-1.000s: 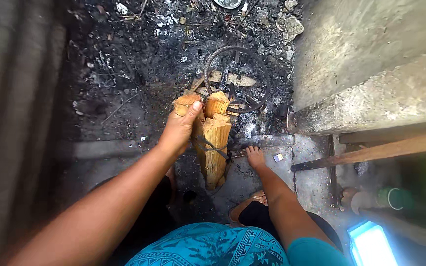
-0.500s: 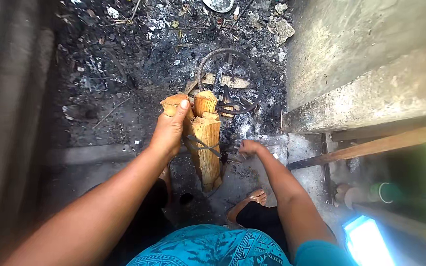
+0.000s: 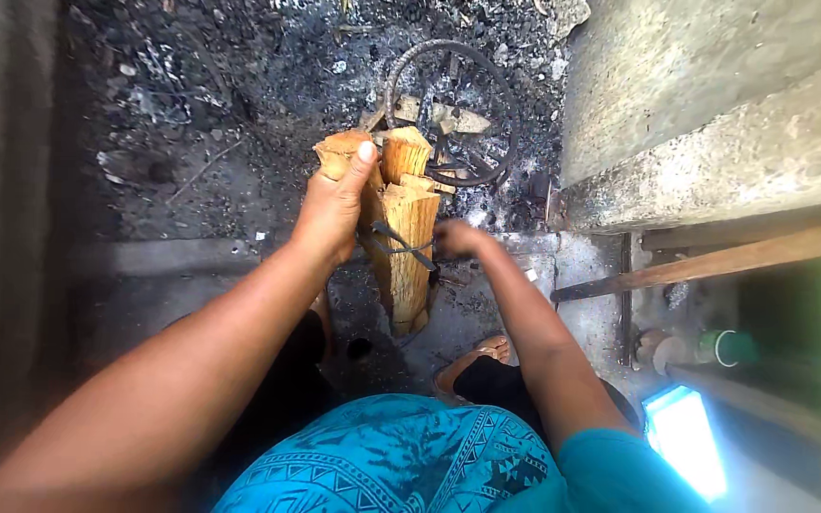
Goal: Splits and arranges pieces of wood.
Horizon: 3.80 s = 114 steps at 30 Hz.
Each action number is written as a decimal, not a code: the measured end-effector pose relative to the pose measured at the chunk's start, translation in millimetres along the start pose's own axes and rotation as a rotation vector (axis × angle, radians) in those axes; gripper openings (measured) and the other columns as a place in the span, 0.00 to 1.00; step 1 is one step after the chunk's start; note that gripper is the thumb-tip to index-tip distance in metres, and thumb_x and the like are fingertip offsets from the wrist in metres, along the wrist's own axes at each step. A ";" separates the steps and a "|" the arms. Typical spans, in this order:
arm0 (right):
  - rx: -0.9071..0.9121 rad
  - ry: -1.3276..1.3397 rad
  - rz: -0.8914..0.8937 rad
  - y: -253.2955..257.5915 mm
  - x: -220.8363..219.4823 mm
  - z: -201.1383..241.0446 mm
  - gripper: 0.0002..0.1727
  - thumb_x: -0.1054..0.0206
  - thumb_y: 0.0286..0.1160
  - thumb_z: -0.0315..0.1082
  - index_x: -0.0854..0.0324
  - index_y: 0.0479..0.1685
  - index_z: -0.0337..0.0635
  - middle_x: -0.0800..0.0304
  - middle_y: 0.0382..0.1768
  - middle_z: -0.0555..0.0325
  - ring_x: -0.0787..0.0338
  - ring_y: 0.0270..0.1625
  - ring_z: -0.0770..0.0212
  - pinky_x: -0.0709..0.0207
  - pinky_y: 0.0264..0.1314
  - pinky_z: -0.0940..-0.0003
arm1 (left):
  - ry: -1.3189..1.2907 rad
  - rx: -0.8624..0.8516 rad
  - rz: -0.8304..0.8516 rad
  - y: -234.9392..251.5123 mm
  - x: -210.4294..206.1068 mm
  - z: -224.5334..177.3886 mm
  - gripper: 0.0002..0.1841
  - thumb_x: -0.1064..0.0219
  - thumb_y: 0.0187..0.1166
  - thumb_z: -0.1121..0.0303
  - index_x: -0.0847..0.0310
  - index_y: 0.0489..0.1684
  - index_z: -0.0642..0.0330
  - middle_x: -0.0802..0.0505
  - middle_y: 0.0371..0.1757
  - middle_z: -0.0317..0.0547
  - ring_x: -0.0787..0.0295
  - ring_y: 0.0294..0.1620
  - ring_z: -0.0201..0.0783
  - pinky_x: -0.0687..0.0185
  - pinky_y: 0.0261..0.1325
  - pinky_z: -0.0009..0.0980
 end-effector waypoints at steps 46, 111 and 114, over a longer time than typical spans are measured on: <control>-0.315 -0.175 0.125 -0.4 -112.7 -53.7 0.36 0.27 0.71 0.34 0.30 0.81 0.35 0.20 0.74 0.32 0.21 0.77 0.31 0.28 0.75 0.28 | -0.021 0.009 0.006 -5.5 3.2 -0.5 0.22 0.33 0.84 0.50 0.19 0.64 0.58 0.07 0.52 0.43 0.08 0.54 0.35 0.11 0.61 0.36; -0.452 0.170 0.168 -35.5 -197.8 -94.0 0.21 0.41 0.89 0.37 0.21 0.74 0.38 0.16 0.71 0.39 0.14 0.70 0.46 0.25 0.76 0.47 | -0.104 -0.023 0.068 -7.4 2.2 -10.9 0.21 0.53 0.92 0.50 0.20 0.44 0.54 0.06 0.36 0.39 0.07 0.40 0.35 0.10 0.49 0.35; -0.290 0.059 0.253 -29.7 -210.6 -73.8 0.21 0.41 0.87 0.34 0.20 0.73 0.33 0.19 0.74 0.35 0.23 0.80 0.39 0.35 0.84 0.38 | -0.087 0.015 0.154 -10.5 -2.2 -10.6 0.21 0.53 0.92 0.49 0.20 0.45 0.55 0.05 0.38 0.42 0.06 0.41 0.37 0.09 0.49 0.36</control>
Point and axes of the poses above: each hand's wrist, its own y-axis towards the middle knuckle, its own x-axis out of the back of the hand, z = x × y, the point moved 7 cm from there along y, towards the middle knuckle
